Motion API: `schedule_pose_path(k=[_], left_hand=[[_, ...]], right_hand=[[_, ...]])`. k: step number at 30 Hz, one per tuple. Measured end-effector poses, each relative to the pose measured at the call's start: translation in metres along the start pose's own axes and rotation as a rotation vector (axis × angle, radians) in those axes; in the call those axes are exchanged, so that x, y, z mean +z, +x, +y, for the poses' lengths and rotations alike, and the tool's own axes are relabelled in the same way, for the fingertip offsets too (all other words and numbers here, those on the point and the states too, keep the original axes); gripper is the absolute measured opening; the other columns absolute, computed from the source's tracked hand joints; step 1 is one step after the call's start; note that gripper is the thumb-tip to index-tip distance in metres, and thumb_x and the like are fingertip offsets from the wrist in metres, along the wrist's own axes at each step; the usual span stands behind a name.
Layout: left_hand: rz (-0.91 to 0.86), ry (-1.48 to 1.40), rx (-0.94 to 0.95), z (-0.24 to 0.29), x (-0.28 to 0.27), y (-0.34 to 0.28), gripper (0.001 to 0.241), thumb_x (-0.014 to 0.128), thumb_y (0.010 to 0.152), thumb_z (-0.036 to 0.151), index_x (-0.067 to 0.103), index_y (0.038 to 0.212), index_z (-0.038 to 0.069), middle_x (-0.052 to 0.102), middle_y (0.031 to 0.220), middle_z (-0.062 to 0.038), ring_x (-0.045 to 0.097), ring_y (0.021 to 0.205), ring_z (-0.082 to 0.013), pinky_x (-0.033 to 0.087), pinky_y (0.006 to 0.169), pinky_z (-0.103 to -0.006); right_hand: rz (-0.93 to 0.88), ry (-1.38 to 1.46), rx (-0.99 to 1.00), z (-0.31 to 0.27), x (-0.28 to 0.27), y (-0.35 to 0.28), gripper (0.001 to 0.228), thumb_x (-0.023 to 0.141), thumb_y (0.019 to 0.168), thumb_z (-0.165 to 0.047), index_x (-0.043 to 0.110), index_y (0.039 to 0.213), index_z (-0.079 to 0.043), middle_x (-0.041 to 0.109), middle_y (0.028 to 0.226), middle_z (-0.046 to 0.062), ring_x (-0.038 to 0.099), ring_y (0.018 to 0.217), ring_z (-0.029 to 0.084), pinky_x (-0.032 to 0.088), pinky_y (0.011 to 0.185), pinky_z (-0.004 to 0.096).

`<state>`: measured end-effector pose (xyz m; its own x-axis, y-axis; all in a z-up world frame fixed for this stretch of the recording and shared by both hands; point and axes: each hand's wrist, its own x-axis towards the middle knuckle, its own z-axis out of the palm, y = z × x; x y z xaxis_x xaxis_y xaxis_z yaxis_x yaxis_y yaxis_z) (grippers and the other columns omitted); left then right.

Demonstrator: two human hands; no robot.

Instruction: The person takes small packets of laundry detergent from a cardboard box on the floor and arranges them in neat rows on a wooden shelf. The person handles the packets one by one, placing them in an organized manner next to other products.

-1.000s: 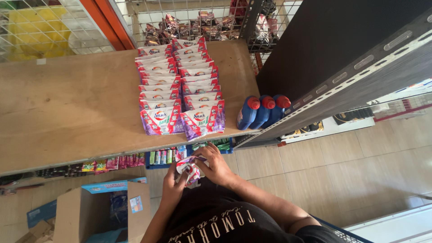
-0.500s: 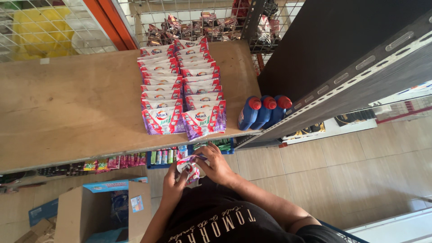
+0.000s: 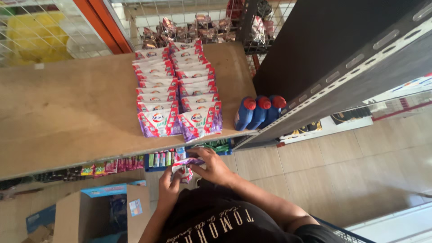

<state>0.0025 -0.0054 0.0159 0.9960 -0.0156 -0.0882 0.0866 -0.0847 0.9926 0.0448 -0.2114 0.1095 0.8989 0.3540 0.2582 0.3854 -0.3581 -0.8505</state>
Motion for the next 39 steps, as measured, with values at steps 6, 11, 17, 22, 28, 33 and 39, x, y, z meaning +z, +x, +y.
schedule_pose_path(k=[6,11,17,22,28,33,39], left_hand=[[-0.021,0.006,0.034,-0.005,0.003,0.0,0.028,0.053,0.097,0.001,0.065,0.122,-0.001,0.075,0.093,-0.009,0.067,0.082,-0.013,0.056,0.075,-0.03],[-0.024,-0.02,0.01,-0.007,0.004,0.002,0.027,0.054,0.097,0.002,0.065,0.121,-0.002,0.074,0.092,-0.01,0.067,0.081,-0.013,0.055,0.075,-0.0302],[-0.028,-0.024,-0.021,-0.005,0.006,0.0,0.026,0.054,0.097,0.004,0.065,0.12,-0.002,0.075,0.091,-0.011,0.068,0.08,-0.0136,0.056,0.074,-0.0307],[-0.02,-0.015,-0.024,0.0,0.005,-0.002,0.028,0.054,0.097,0.004,0.064,0.122,-0.002,0.076,0.092,-0.011,0.068,0.082,-0.0137,0.056,0.075,-0.0312],[-0.003,-0.015,0.011,-0.005,0.005,0.002,0.031,0.053,0.097,0.004,0.063,0.126,-0.002,0.076,0.094,-0.012,0.068,0.083,-0.0144,0.056,0.077,-0.0304],[0.017,-0.036,0.008,-0.015,0.004,0.0,0.032,0.054,0.097,0.004,0.062,0.127,-0.003,0.076,0.095,-0.012,0.068,0.085,-0.0152,0.056,0.078,-0.031],[0.022,-0.021,0.08,-0.02,0.004,0.002,0.031,0.055,0.096,0.003,0.065,0.124,-0.004,0.077,0.097,-0.012,0.07,0.086,-0.0163,0.057,0.078,-0.0313]], right_hand=[[-0.047,-0.052,-0.019,0.004,-0.001,0.0,0.034,0.076,0.086,-0.015,0.069,0.118,-0.005,0.073,0.109,0.013,0.069,0.104,0.033,0.052,0.096,0.044],[-0.035,-0.046,-0.031,0.004,-0.001,-0.001,0.034,0.075,0.087,-0.015,0.068,0.118,-0.005,0.072,0.112,0.014,0.069,0.106,0.034,0.052,0.096,0.044],[-0.064,-0.033,0.027,0.001,-0.002,0.0,0.032,0.075,0.087,-0.013,0.069,0.117,-0.005,0.072,0.11,0.014,0.07,0.103,0.034,0.054,0.094,0.043],[-0.07,-0.026,0.032,-0.001,-0.002,0.0,0.031,0.074,0.087,-0.012,0.069,0.117,-0.005,0.071,0.11,0.015,0.07,0.102,0.034,0.055,0.091,0.043],[-0.07,-0.028,0.049,-0.004,0.0,0.002,0.031,0.075,0.087,-0.011,0.069,0.116,-0.004,0.071,0.11,0.015,0.07,0.103,0.034,0.056,0.089,0.042],[-0.077,-0.01,0.05,-0.005,0.002,0.001,0.03,0.075,0.088,-0.011,0.068,0.116,-0.003,0.071,0.11,0.014,0.071,0.102,0.032,0.057,0.087,0.04],[-0.085,0.005,0.061,-0.005,0.003,0.001,0.03,0.075,0.088,-0.011,0.069,0.116,-0.003,0.071,0.11,0.014,0.071,0.102,0.032,0.057,0.087,0.04]])
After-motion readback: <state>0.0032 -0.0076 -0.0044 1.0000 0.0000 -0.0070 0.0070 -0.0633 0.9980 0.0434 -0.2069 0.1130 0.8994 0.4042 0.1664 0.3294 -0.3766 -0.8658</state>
